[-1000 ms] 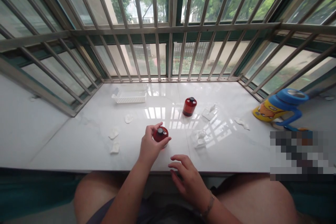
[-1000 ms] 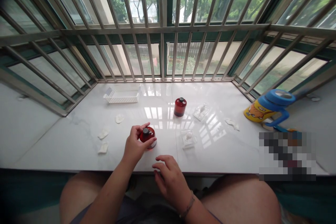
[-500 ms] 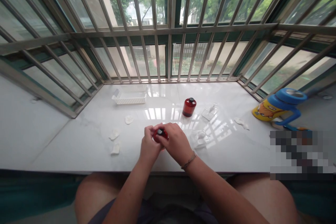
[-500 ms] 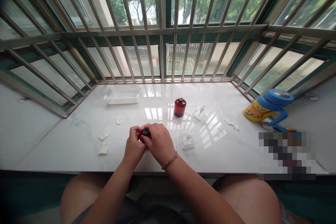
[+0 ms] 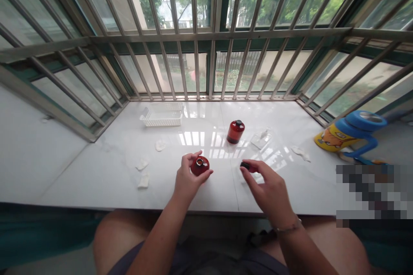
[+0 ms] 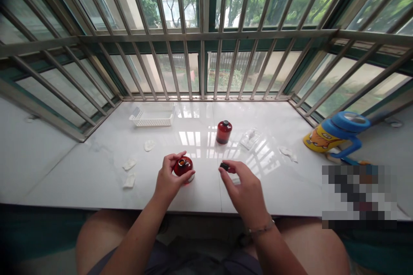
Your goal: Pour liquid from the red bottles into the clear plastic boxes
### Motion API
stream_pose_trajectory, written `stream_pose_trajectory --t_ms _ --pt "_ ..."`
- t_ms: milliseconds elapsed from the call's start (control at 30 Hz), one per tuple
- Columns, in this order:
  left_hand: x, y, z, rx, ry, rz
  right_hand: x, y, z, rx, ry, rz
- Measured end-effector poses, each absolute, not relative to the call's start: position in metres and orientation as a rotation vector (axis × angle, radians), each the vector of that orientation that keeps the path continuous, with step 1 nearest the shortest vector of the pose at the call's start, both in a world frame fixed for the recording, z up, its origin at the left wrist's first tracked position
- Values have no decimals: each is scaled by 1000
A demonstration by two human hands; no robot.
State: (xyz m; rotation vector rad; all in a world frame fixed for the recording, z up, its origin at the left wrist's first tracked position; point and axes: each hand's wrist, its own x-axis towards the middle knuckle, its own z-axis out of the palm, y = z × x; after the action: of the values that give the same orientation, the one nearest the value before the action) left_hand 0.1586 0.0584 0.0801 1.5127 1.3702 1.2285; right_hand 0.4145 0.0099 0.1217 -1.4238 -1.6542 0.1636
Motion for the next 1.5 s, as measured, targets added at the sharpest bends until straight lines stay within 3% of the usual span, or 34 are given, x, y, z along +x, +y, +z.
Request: stream_pose_trajectory --t_ms 233,400,500,600,867,1067,1500 --pt "155 57 82 1795 1449 1215 525 -9 73 -1967 -1396 166" --pt "163 37 96 2187 1429 1582 561 3 36 -2186 -1392 302" --pt "180 19 104 2352 1167 1639 566 12 24 -2169 -1490 270" --pt "204 7 102 2435 929 1390 564 19 22 -2149 -1489 220" --pt "259 19 65 2470 941 833 513 15 54 -1820 -1559 160" --pt "297 47 42 2192 1060 950 466 16 61 -1682 -1487 416" --pt "283 65 42 2043 1008 937 446 -10 42 -1584 -1522 444"
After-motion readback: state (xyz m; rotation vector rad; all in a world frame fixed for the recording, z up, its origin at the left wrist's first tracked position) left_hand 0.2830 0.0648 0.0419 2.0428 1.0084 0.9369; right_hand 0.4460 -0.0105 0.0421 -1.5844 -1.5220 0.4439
